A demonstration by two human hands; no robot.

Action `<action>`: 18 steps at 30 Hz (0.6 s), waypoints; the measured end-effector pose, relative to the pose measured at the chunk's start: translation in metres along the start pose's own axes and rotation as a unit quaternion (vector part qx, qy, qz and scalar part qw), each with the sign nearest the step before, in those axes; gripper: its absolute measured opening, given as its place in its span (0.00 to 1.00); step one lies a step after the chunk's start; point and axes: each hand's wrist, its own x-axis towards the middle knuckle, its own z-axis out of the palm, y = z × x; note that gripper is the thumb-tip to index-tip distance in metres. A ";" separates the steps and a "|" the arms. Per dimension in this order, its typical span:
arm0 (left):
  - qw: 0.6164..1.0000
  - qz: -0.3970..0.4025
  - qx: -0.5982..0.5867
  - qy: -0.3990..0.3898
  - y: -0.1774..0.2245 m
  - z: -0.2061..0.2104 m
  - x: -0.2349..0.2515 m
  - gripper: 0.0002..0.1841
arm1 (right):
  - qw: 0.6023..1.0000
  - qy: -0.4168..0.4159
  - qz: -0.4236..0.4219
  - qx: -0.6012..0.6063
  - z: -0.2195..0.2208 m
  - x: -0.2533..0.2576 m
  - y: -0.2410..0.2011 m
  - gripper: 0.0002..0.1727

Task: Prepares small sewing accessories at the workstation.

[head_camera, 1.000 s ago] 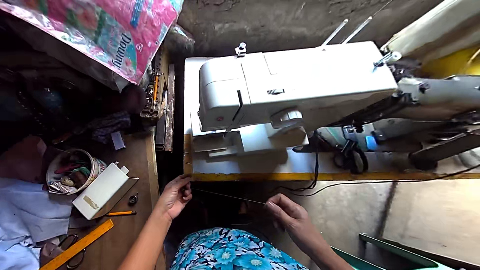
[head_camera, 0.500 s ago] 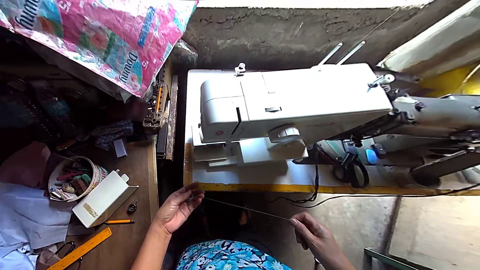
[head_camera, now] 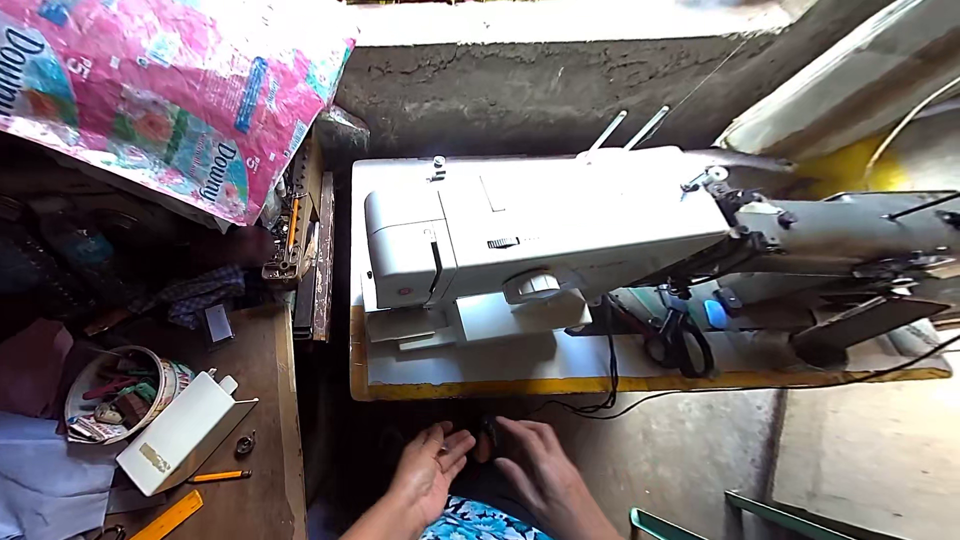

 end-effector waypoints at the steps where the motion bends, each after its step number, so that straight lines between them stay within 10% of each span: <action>1: 1.000 -0.006 -0.005 -0.004 -0.004 0.004 0.000 0.19 | 1.000 0.003 -0.030 0.004 0.011 0.004 -0.004 0.26; 9: 0.998 0.032 -0.007 -0.045 0.006 0.012 -0.019 0.14 | 0.991 0.042 -0.124 -0.007 0.029 0.040 -0.026 0.13; 13: 0.919 0.215 0.318 -0.085 0.024 -0.027 -0.019 0.17 | 0.976 -0.073 -0.001 0.203 0.016 0.045 -0.035 0.15; 18: 0.785 0.454 0.403 -0.123 0.049 -0.055 -0.027 0.12 | 0.748 -0.187 0.173 0.613 0.004 0.044 -0.046 0.13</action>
